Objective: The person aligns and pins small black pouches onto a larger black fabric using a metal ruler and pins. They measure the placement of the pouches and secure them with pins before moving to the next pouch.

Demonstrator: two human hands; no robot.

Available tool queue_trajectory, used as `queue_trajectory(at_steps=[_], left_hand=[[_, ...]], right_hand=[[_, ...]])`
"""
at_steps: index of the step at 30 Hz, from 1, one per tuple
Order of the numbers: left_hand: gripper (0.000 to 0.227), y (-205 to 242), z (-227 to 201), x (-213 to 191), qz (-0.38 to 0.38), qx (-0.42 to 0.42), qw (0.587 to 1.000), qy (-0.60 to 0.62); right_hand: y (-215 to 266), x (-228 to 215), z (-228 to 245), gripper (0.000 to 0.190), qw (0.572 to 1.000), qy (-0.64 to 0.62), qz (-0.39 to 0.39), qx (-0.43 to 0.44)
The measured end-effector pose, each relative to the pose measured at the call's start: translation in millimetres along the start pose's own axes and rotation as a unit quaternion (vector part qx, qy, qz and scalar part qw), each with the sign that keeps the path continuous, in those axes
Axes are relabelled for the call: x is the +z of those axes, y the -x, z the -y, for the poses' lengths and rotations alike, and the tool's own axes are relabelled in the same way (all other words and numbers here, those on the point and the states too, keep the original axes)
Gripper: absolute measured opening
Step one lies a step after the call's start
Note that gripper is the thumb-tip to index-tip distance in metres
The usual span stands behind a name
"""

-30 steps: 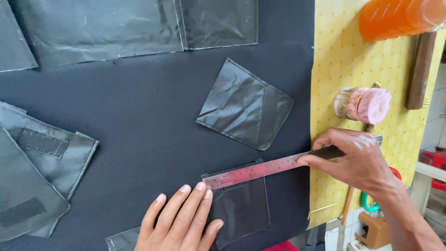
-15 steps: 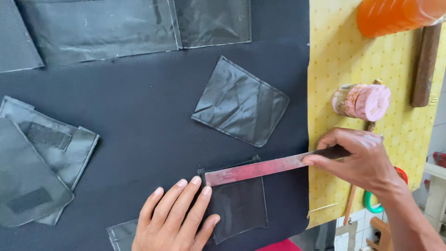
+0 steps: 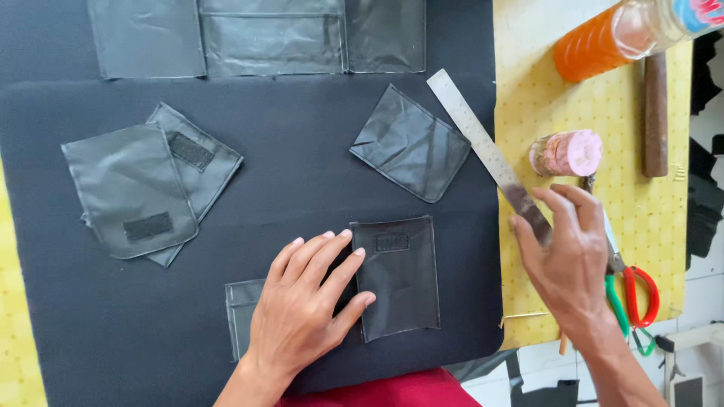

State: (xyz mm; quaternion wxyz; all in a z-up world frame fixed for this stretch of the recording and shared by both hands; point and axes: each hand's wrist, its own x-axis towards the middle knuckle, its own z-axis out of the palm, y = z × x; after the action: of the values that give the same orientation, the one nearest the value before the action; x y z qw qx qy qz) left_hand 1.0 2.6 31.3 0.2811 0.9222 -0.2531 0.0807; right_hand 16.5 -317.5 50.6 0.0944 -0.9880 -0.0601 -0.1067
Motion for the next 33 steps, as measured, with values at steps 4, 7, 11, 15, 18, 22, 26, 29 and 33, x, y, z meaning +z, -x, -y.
queue_trajectory(at_steps=[4, 7, 11, 15, 18, 22, 26, 29, 33], left_hand=[[0.039, 4.6, -2.5, 0.6, -0.016, 0.002, 1.0, 0.003], [0.041, 7.0, -3.5, 0.5, -0.035, 0.008, 0.999, 0.0], [0.042, 9.8, -2.7, -2.8, -0.057, 0.002, 0.998, 0.034], [0.044, 15.7, 1.6, 15.4, -0.122, 0.005, 0.992, 0.035], [0.044, 16.9, 3.9, 17.0, -0.125, 0.006, 0.991, 0.05], [0.043, 13.7, 6.1, 9.1, -0.119, -0.018, 0.987, 0.103], [0.044, -3.0, 7.6, -9.3, -0.112, -0.064, 0.974, 0.186], [0.059, -21.2, 7.4, -20.5, -0.108, -0.042, 0.989, 0.09], [0.082, -56.0, -3.2, -24.7, -0.089, 0.058, 0.988, -0.108]], right_hand=[[-21.5, 0.5, 37.7, 0.024, 0.995, 0.033, -0.033, -0.087], [-47.3, 11.4, 51.8, 0.037, 0.983, -0.079, 0.033, -0.163], [-67.2, 30.4, 48.3, 0.038, 0.969, -0.041, 0.058, -0.237], [-61.3, 56.0, 38.3, 0.012, 0.956, 0.072, -0.031, -0.282], [-70.2, 63.0, 35.2, 0.012, 0.94, 0.083, -0.078, -0.323], [-74.1, 81.4, 24.6, 0.014, 0.923, 0.125, -0.115, -0.344], [-80.1, 52.1, 31.3, 0.02, 0.918, 0.171, -0.134, -0.331], [-78.3, 2.4, 57.4, 0.024, 0.92, 0.195, -0.094, -0.327], [-75.7, -51.0, 95.9, 0.027, 0.926, 0.175, 0.022, -0.334]])
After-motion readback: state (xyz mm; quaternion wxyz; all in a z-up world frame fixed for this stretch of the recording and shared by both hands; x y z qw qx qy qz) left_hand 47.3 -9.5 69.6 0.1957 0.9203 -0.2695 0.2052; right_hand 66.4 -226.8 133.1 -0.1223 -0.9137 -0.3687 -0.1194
